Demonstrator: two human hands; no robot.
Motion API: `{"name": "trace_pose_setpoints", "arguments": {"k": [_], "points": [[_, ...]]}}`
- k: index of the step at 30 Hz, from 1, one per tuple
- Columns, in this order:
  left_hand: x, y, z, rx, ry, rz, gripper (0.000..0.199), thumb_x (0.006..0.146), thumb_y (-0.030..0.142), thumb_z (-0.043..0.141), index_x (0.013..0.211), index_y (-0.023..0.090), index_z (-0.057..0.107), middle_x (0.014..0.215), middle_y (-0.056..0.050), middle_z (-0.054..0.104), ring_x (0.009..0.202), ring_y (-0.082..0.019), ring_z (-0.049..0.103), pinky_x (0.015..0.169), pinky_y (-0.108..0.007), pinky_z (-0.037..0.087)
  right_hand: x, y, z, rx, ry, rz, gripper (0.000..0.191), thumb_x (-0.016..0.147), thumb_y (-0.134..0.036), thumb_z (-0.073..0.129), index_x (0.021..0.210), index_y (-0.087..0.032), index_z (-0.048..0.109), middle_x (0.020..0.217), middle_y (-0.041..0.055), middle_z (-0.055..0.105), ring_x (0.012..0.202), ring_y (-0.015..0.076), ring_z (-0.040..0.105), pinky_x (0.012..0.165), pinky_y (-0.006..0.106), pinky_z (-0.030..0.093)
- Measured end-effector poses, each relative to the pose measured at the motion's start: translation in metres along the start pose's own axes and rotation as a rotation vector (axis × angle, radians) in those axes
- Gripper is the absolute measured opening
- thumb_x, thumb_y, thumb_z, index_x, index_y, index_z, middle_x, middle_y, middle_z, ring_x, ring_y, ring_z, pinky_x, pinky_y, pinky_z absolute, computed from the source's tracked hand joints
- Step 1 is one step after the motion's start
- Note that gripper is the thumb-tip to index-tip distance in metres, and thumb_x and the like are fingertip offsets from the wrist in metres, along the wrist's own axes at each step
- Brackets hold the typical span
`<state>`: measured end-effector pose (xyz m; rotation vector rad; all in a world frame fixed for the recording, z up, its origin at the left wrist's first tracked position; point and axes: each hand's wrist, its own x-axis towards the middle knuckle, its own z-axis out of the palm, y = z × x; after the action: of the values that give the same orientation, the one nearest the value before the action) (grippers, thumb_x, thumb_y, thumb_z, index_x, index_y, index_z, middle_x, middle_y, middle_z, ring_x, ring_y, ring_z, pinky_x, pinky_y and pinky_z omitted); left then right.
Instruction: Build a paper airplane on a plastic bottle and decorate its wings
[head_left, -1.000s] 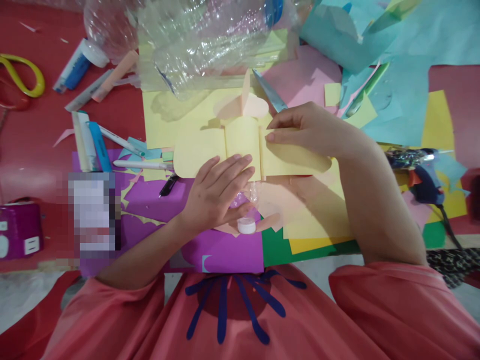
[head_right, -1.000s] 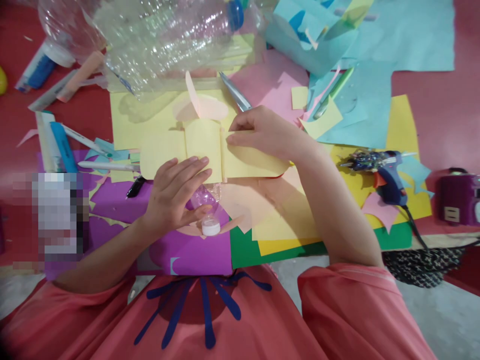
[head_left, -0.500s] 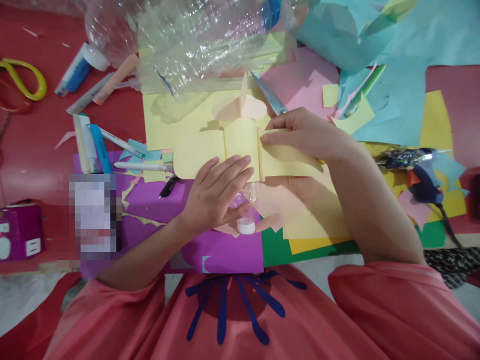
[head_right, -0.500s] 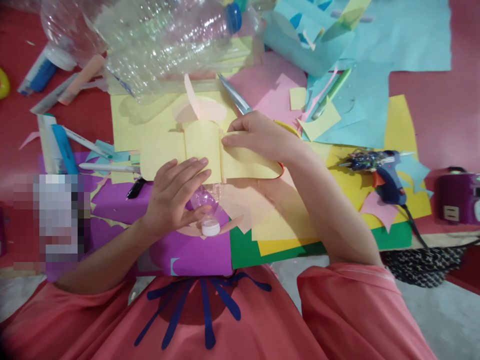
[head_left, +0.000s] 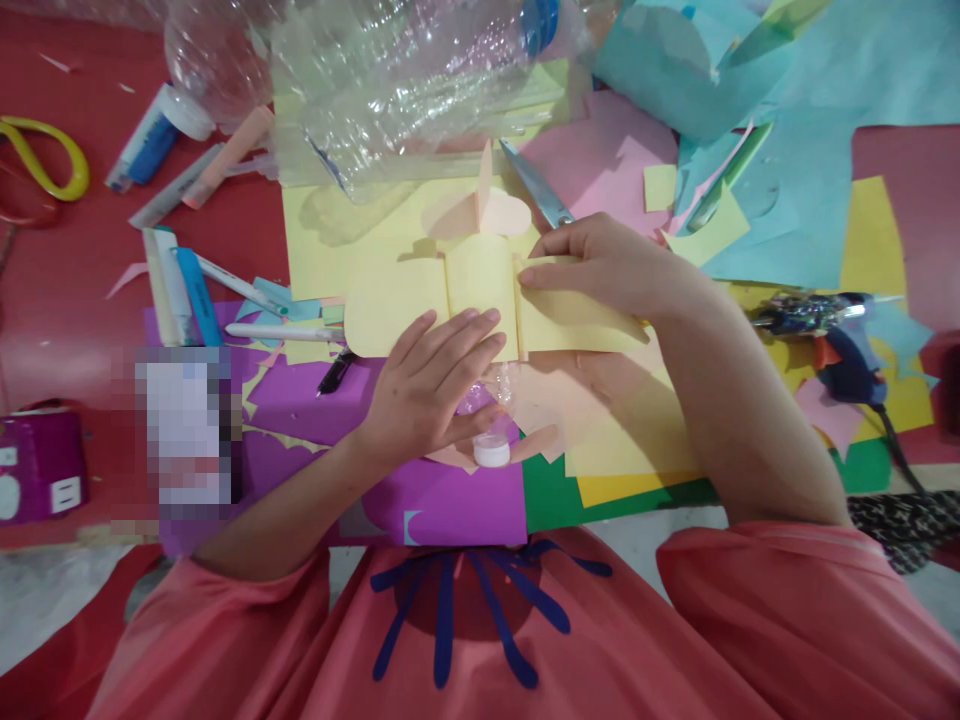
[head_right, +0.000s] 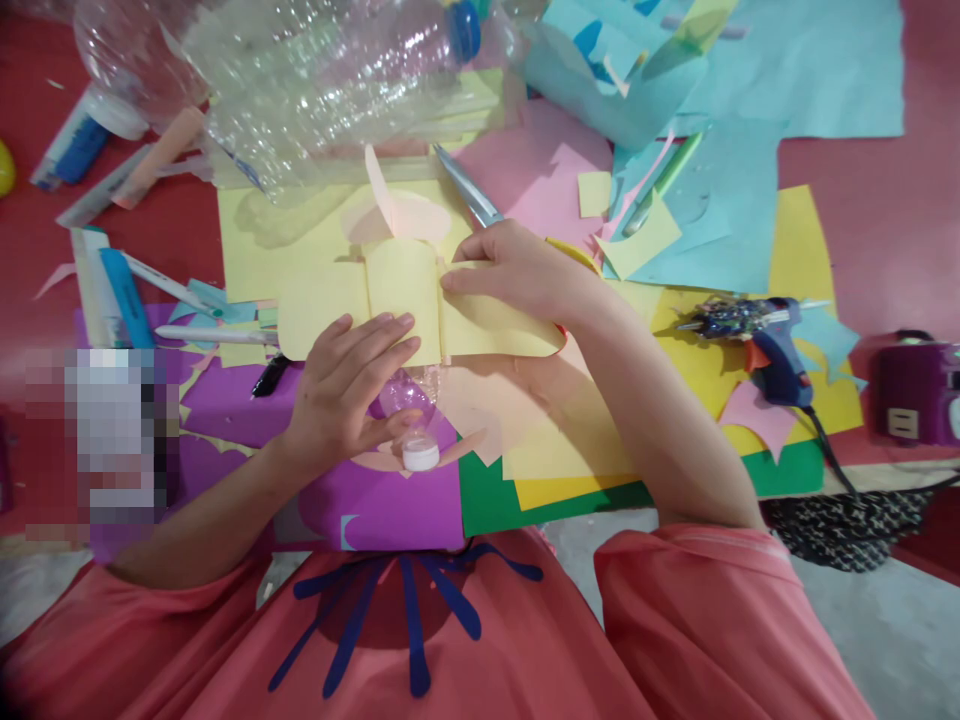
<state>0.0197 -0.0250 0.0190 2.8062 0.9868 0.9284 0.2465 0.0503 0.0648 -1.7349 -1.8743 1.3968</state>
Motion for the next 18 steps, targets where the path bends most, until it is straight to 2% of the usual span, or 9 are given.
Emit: {"name": "trace_pose_setpoints", "arguments": {"k": [2, 6, 7, 9, 11, 12, 15, 18], "points": [[0.0, 0.0, 0.0, 0.004, -0.002, -0.004, 0.05, 0.099, 0.051, 0.042, 0.135, 0.018, 0.049, 0.129, -0.01, 0.068, 0.125, -0.021, 0.06, 0.115, -0.037, 0.038, -0.004, -0.004, -0.006, -0.094, -0.033, 0.009, 0.016, 0.081, -0.032, 0.065, 0.076, -0.018, 0.067, 0.076, 0.0027, 0.064, 0.073, 0.017, 0.057, 0.065, 0.032, 0.043], [0.001, 0.001, 0.001, 0.019, 0.005, 0.001, 0.049, 0.099, 0.052, 0.039, 0.136, 0.02, 0.048, 0.128, -0.009, 0.068, 0.124, -0.02, 0.061, 0.115, -0.037, 0.038, -0.017, -0.013, -0.018, -0.281, 0.049, -0.023, 0.019, 0.082, -0.03, 0.066, 0.095, -0.016, 0.069, 0.099, 0.0083, 0.069, 0.088, 0.0204, 0.059, 0.078, 0.035, 0.043], [0.001, 0.001, 0.001, 0.022, 0.005, 0.001, 0.049, 0.1, 0.052, 0.038, 0.135, 0.02, 0.048, 0.128, -0.009, 0.068, 0.124, -0.02, 0.062, 0.114, -0.037, 0.038, -0.019, -0.015, -0.02, -0.305, 0.052, -0.021, 0.019, 0.082, -0.032, 0.066, 0.094, -0.017, 0.069, 0.097, 0.0084, 0.069, 0.085, 0.0197, 0.058, 0.076, 0.035, 0.042], [0.002, 0.001, 0.0, 0.026, 0.004, -0.005, 0.049, 0.1, 0.052, 0.037, 0.135, 0.02, 0.048, 0.129, -0.008, 0.068, 0.124, -0.02, 0.061, 0.114, -0.037, 0.039, -0.021, -0.017, -0.021, -0.325, 0.008, 0.041, 0.018, 0.083, -0.036, 0.067, 0.083, -0.017, 0.067, 0.078, 0.0052, 0.065, 0.07, 0.0165, 0.053, 0.066, 0.033, 0.039], [0.002, 0.001, 0.0, 0.032, 0.005, -0.004, 0.048, 0.1, 0.052, 0.035, 0.134, 0.02, 0.048, 0.129, -0.008, 0.068, 0.124, -0.02, 0.061, 0.114, -0.037, 0.039, -0.019, -0.017, -0.019, -0.291, -0.037, 0.105, 0.025, 0.083, -0.036, 0.068, 0.068, -0.018, 0.058, 0.058, -0.0015, 0.049, 0.056, 0.0113, 0.041, 0.057, 0.031, 0.033], [0.003, 0.001, 0.0, 0.034, 0.007, 0.001, 0.048, 0.101, 0.052, 0.035, 0.133, 0.02, 0.049, 0.128, -0.008, 0.069, 0.124, -0.02, 0.062, 0.113, -0.037, 0.039, -0.017, -0.016, -0.018, -0.249, -0.053, 0.111, 0.029, 0.083, -0.033, 0.068, 0.064, -0.019, 0.051, 0.054, -0.0042, 0.04, 0.053, 0.0091, 0.035, 0.055, 0.029, 0.029], [0.003, 0.002, 0.0, 0.04, 0.006, 0.009, 0.047, 0.101, 0.051, 0.035, 0.132, 0.018, 0.05, 0.126, -0.009, 0.07, 0.123, -0.021, 0.062, 0.114, -0.036, 0.038, -0.01, -0.012, -0.014, -0.071, -0.101, 0.048, 0.038, 0.082, -0.023, 0.066, 0.065, -0.021, 0.032, 0.059, -0.0068, 0.028, 0.054, 0.0068, 0.025, 0.052, 0.027, 0.022], [0.003, 0.002, 0.0, 0.039, -0.004, 0.007, 0.048, 0.1, 0.051, 0.036, 0.132, 0.018, 0.049, 0.127, -0.009, 0.069, 0.123, -0.021, 0.062, 0.116, -0.036, 0.036, -0.007, -0.008, -0.01, 0.053, -0.105, 0.055, 0.036, 0.078, -0.017, 0.066, 0.073, -0.022, 0.031, 0.063, -0.0072, 0.03, 0.055, 0.0076, 0.027, 0.052, 0.026, 0.021]]}}
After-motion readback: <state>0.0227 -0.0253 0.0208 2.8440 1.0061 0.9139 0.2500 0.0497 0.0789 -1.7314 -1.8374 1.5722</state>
